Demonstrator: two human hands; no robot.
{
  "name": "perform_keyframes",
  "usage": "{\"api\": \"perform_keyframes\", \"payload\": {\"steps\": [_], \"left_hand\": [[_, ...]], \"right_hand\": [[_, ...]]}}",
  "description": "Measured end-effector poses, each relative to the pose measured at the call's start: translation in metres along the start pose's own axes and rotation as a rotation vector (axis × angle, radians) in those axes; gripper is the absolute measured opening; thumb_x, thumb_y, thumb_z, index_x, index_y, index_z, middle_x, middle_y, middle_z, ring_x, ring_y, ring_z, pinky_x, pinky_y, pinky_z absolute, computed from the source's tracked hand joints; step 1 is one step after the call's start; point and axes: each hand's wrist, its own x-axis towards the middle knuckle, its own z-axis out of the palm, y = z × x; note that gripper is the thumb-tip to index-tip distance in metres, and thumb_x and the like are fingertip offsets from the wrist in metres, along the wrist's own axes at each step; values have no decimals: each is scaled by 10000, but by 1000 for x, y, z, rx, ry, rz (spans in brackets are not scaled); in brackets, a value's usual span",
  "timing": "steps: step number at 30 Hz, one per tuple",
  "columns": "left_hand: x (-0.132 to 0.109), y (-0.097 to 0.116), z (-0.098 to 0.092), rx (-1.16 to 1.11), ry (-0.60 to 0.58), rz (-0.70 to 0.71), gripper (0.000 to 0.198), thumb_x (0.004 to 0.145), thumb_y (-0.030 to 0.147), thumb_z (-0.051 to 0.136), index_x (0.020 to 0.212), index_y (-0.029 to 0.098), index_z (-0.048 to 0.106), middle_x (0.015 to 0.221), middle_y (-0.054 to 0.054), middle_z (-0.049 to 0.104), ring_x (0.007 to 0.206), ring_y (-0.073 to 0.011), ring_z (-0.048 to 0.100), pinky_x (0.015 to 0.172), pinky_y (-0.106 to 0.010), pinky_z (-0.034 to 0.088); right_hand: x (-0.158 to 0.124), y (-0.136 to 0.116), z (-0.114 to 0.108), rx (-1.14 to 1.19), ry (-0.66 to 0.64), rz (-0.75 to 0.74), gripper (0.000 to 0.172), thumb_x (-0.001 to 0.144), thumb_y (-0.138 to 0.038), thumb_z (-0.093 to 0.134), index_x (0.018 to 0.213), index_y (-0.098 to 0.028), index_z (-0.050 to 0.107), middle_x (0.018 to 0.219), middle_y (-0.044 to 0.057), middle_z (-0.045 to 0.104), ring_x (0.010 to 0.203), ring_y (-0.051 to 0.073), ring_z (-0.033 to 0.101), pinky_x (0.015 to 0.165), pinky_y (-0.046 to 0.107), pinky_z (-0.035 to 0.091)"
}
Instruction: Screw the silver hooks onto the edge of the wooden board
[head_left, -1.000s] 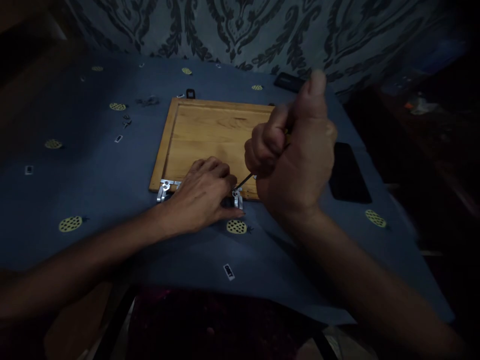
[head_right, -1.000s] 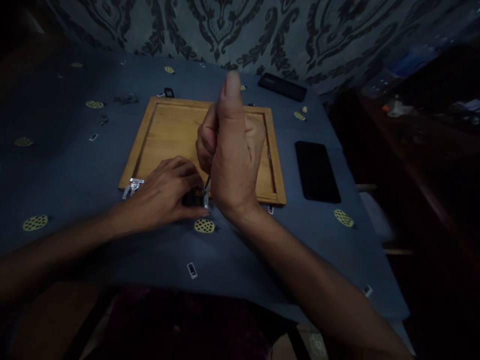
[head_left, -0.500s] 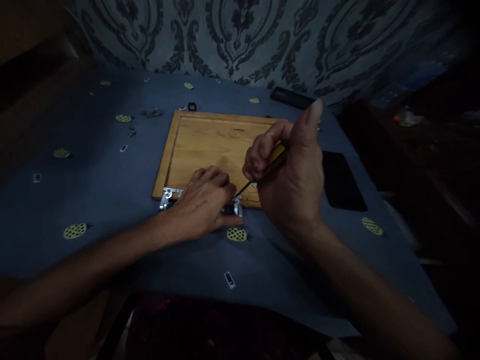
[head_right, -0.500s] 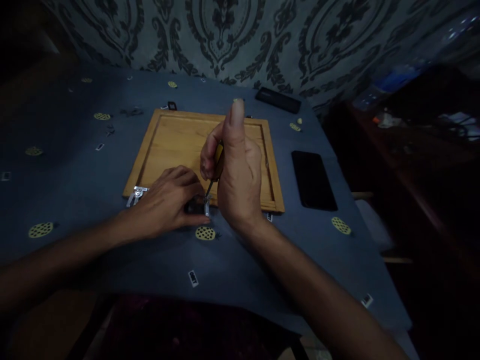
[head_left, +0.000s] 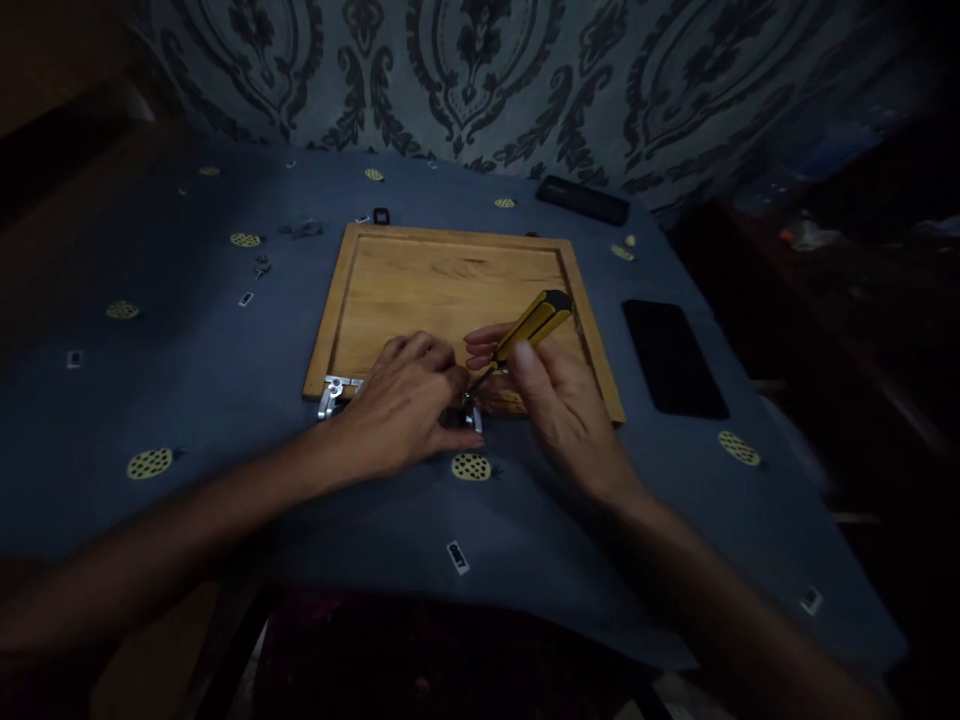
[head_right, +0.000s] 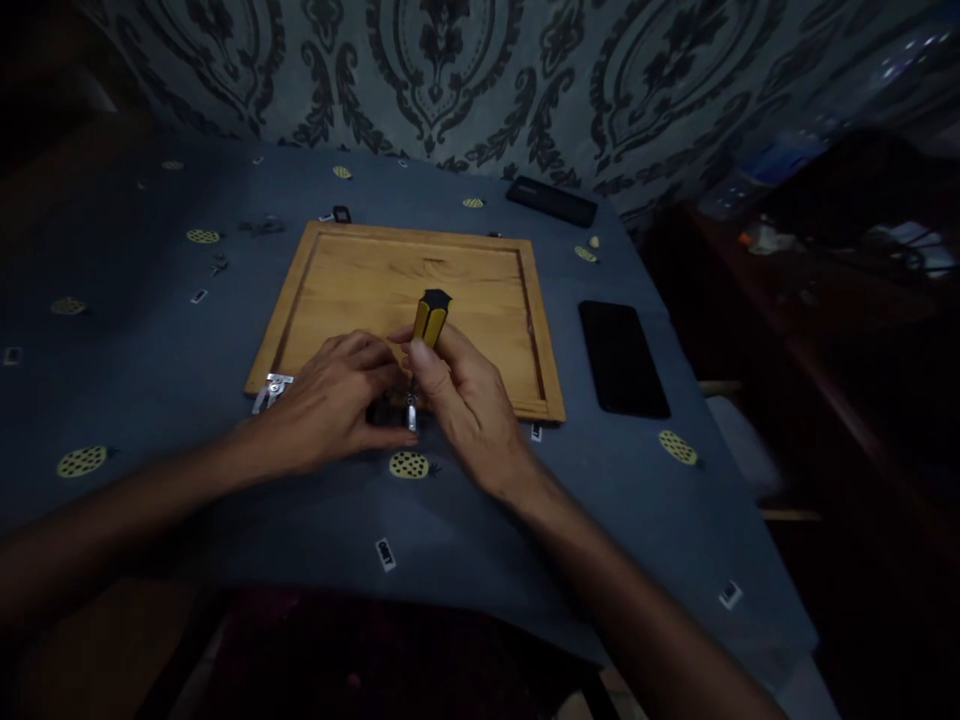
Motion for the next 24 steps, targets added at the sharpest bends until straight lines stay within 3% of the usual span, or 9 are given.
{"api": "perform_keyframes", "payload": {"steps": [11,14,18,21,24], "left_hand": [[-2,0,2,-24,20,4,625,850,523,776,1344,174,616,1207,-116,659,1176,-320,531,1044,-491,416],[-2,-2,-2,-27,20,9,608,853,533,771,1317,168,627,1218,-117,652,1183,-313,532,1054,-488,413],[-1,-12,-26,-124,-8,-28,452,851,523,775,1114,163,704,1067,-90,687,1078,-294,603,945,-444,475],[3,-15,-49,-356,209,-64,355,920,468,703,1112,170,692,1094,-70,714,1024,-232,659,845,-360,516],[10,-4,-62,-446,394,44,298,953,378,674,1186,190,670,1081,-49,712,1052,-212,667,898,-353,531]], "right_hand": [[0,3,2,78,-39,131,480,976,-665,504,1100,-237,684,1090,63,727,994,206,695,892,382,593],[-1,5,2,86,-44,121,457,982,-649,510,1104,-248,692,1095,54,727,1024,206,694,930,388,582],[-2,5,2,101,-49,134,435,994,-623,512,1144,-256,692,1119,48,722,1073,215,693,978,402,561],[-2,4,3,95,-38,136,442,995,-621,509,1154,-251,690,1093,55,719,1090,228,683,953,408,560],[-2,3,2,60,-22,144,459,976,-657,511,1080,-249,693,969,54,706,1015,248,677,805,384,567]]}}
